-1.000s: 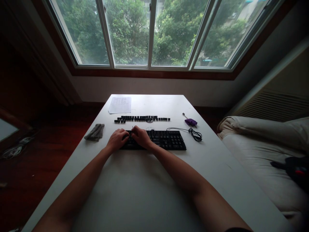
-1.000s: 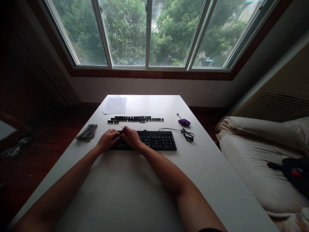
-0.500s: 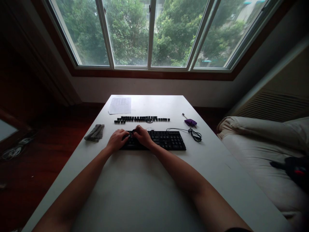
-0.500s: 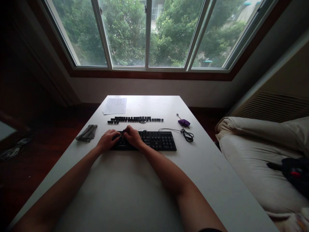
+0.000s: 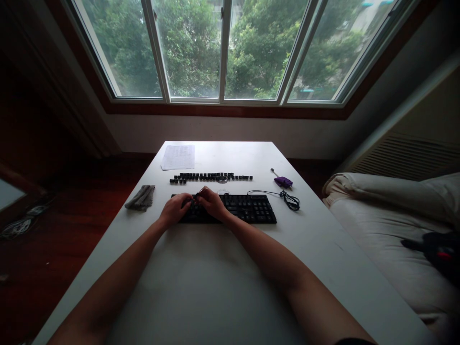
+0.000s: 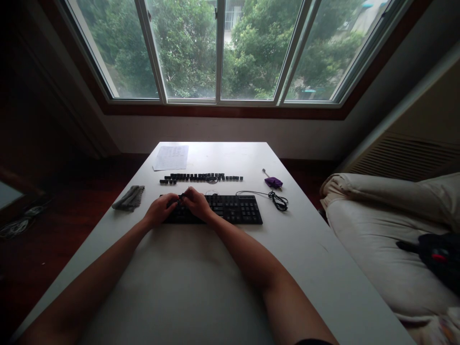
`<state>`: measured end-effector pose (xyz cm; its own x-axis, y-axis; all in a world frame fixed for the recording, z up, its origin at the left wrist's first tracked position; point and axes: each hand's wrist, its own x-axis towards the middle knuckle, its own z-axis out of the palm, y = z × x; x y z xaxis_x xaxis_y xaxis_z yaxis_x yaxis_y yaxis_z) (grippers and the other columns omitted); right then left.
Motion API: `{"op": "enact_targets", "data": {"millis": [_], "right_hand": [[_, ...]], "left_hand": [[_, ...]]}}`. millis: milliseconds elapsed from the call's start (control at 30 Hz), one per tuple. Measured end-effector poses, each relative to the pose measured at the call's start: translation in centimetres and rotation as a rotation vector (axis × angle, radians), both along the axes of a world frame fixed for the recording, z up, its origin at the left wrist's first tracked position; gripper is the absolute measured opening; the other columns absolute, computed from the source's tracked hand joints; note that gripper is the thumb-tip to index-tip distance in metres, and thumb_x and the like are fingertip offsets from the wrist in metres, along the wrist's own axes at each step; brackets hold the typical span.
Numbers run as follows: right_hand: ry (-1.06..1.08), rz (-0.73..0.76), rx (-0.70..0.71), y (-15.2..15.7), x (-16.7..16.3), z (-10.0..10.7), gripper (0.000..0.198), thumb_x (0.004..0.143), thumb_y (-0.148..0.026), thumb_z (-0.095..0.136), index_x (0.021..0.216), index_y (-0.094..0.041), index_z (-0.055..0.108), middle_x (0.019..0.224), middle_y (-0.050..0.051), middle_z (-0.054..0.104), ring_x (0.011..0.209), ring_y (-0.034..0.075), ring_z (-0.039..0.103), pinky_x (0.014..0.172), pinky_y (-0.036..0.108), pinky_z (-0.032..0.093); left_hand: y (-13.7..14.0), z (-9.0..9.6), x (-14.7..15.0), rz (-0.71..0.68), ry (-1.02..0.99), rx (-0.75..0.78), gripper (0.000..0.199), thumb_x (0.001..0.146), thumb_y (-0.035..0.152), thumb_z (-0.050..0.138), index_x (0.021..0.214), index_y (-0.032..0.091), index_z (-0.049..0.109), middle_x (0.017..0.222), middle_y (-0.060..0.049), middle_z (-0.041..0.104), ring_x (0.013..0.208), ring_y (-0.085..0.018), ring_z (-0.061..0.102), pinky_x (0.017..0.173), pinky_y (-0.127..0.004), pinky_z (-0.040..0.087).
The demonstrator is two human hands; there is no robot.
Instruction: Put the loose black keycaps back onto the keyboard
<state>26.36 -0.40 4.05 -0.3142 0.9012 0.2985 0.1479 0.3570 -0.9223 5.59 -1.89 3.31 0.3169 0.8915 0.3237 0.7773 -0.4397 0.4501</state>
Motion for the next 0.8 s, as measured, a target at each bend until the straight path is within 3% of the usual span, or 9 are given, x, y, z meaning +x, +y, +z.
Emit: {"op": "enact_targets", "data": {"millis": [200, 500, 800], "right_hand": [[0.005, -0.008, -0.011, 0.2, -0.1, -0.3, 0.013, 0.085, -0.035, 0.06, 0.09, -0.024, 0.054, 0.072, -0.002, 0.067, 0.073, 0.019, 0.065, 0.07, 0.032, 0.053], [0.094, 0.017, 0.006, 1.4, -0.5, -2.1, 0.016, 0.086, -0.036, 0.056, 0.092, -0.023, 0.05, 0.076, -0.002, 0.067, 0.072, 0.017, 0.069, 0.07, 0.029, 0.052], [0.094, -0.006, 0.015, 1.3, -0.5, -2.2, 0.016, 0.086, -0.037, 0.056, 0.09, -0.023, 0.049, 0.076, -0.002, 0.067, 0.07, 0.018, 0.068, 0.068, 0.029, 0.051]], "left_hand": [[-0.2, 0.2, 0.2, -0.004, 0.038, 0.024, 0.029, 0.097, 0.031, 0.045, 0.115, 0.029, 0.068, 0.109, -0.004, 0.067, 0.097, -0.023, 0.065, 0.084, -0.035, 0.05], [0.1, -0.1, 0.1, 0.049, -0.045, 0.029, 0.028, 0.095, 0.032, 0.05, 0.116, 0.028, 0.069, 0.111, -0.004, 0.07, 0.1, -0.023, 0.066, 0.091, -0.037, 0.05], [0.1, 0.0, 0.2, 0.041, -0.066, 0.001, 0.026, 0.094, 0.031, 0.05, 0.112, 0.027, 0.068, 0.107, -0.004, 0.066, 0.093, -0.021, 0.064, 0.086, -0.036, 0.051]]}}
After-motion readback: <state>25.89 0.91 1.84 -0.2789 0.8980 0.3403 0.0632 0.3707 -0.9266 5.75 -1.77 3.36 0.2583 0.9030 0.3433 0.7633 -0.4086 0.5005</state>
